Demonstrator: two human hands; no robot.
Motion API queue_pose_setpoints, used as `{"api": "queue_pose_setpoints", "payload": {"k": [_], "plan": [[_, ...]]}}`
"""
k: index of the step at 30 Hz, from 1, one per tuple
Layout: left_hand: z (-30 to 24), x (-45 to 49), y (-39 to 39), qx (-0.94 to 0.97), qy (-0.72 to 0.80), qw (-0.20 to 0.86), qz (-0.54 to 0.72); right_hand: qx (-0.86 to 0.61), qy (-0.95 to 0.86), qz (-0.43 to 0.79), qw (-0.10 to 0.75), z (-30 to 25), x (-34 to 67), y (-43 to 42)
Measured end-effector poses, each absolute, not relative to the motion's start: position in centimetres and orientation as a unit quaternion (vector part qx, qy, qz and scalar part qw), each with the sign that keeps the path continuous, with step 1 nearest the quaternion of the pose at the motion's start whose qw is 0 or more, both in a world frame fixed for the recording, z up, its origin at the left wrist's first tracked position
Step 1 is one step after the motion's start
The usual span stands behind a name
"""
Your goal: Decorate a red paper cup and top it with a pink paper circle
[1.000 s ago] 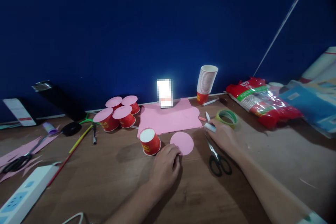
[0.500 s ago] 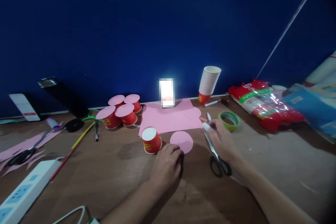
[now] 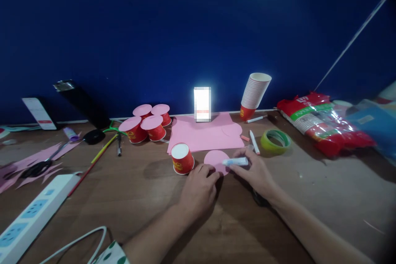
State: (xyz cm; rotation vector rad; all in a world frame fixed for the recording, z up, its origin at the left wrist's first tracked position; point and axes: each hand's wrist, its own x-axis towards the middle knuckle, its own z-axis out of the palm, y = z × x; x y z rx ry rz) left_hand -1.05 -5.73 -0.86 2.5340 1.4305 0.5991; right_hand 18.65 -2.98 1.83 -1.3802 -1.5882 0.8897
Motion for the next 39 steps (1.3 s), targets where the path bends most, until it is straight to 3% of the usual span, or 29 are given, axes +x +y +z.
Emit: {"api": "queue_pose_setpoints", "payload": {"k": [6,13,39], "plan": [[-1.3,-1.3,-5.7,0.864,0.463,0.063,0.185,-0.544,-0.626,0.394,0.396,1.5,18.8,-2.9],[-1.0,-1.2,-5.7,0.868,0.463,0.058,0.170,-0.524,-0.682,0.313,0.403,0.6,18.7,-3.0],[-0.4,-1.2,-5.9,0.884,0.448,0.035,0.128,-0.487,-0.749,0.258,0.368,0.4,17.9,-3.3]]}}
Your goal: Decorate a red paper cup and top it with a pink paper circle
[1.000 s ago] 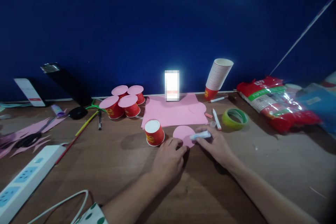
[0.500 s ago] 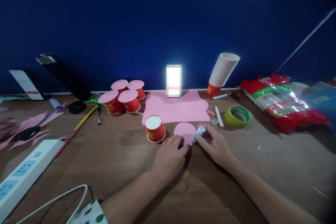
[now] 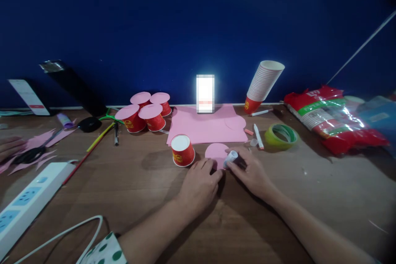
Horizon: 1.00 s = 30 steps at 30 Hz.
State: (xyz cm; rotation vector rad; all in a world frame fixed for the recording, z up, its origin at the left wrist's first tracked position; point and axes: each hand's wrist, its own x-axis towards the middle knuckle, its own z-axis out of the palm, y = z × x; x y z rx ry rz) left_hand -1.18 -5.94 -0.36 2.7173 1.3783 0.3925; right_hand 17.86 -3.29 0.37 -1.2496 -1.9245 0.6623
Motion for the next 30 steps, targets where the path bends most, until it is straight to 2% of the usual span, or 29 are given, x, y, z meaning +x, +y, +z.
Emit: {"api": "queue_pose_setpoints", "payload": {"k": [15,23,30], "plan": [[-2.0,-1.2,-4.8,0.865,0.470,0.056,0.167,-0.475,-0.771,0.269,0.326,0.7,17.7,-3.2],[-2.2,-0.9,-4.6,0.854,0.470,0.050,0.218,-0.469,-0.769,0.265,0.344,0.6,17.7,-3.2],[-1.9,-0.7,-3.9,0.869,0.455,0.101,0.164,-0.472,-0.773,0.267,0.329,0.6,17.8,-3.1]]}}
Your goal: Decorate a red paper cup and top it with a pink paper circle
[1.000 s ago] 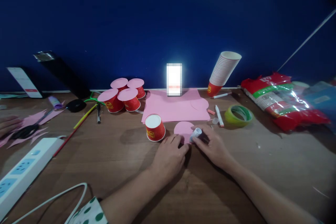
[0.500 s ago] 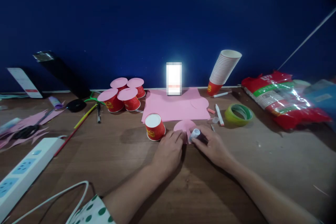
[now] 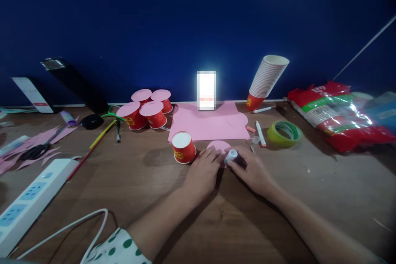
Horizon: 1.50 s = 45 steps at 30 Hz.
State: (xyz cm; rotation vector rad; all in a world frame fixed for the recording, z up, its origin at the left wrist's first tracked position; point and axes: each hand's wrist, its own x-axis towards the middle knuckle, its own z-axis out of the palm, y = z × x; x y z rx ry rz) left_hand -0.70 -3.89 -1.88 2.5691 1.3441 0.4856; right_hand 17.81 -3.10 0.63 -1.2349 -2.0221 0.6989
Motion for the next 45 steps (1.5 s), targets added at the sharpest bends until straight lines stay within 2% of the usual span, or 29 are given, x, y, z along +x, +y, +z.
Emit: {"api": "queue_pose_setpoints", "payload": {"k": [23,27,31,33,37,45], "plan": [[-0.7,-1.1,-3.6,0.849,0.475,0.153,0.173,-0.453,-0.780,0.289,0.320,1.1,18.0,-3.2],[-0.8,-1.1,-3.5,0.852,0.466,0.151,0.185,-0.489,-0.713,0.378,0.331,1.5,18.5,-3.1],[-0.8,-1.1,-3.5,0.852,0.467,0.150,0.184,-0.504,-0.613,0.470,0.387,1.2,19.0,-2.7],[-0.8,-1.1,-3.5,0.850,0.469,0.154,0.182,-0.503,-0.629,0.431,0.406,1.2,18.9,-2.7],[-0.6,-1.0,-3.5,0.850,0.470,0.160,0.178,-0.490,-0.715,0.320,0.383,1.1,18.4,-3.1],[-0.7,-1.0,-3.6,0.852,0.473,0.153,0.167,-0.453,-0.772,0.270,0.354,0.3,18.3,-3.2]]}}
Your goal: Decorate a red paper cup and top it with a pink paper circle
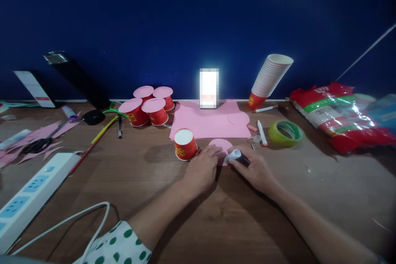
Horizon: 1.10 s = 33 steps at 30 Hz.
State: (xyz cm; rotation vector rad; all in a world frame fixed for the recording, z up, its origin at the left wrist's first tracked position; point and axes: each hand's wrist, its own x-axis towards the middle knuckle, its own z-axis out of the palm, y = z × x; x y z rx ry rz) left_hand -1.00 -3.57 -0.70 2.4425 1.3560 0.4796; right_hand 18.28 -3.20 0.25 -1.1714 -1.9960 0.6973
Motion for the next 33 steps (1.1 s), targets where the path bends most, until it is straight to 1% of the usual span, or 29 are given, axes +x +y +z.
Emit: {"api": "queue_pose_setpoints", "payload": {"k": [14,18,20,24,33], "plan": [[-0.8,-1.0,-3.5,0.846,0.485,0.158,0.156,-0.422,-0.801,0.287,0.314,1.4,17.7,-3.6],[-0.8,-1.0,-3.5,0.847,0.481,0.157,0.163,-0.436,-0.797,0.289,0.302,1.7,18.3,-3.5],[-0.8,-1.0,-3.5,0.850,0.476,0.154,0.167,-0.468,-0.773,0.296,0.311,1.7,18.8,-3.2],[-1.0,-1.0,-3.5,0.849,0.476,0.150,0.171,-0.516,-0.726,0.277,0.360,1.6,19.4,-2.5],[-0.6,-0.8,-3.4,0.849,0.480,0.156,0.158,-0.495,-0.742,0.256,0.372,0.4,18.7,-2.6]]}}
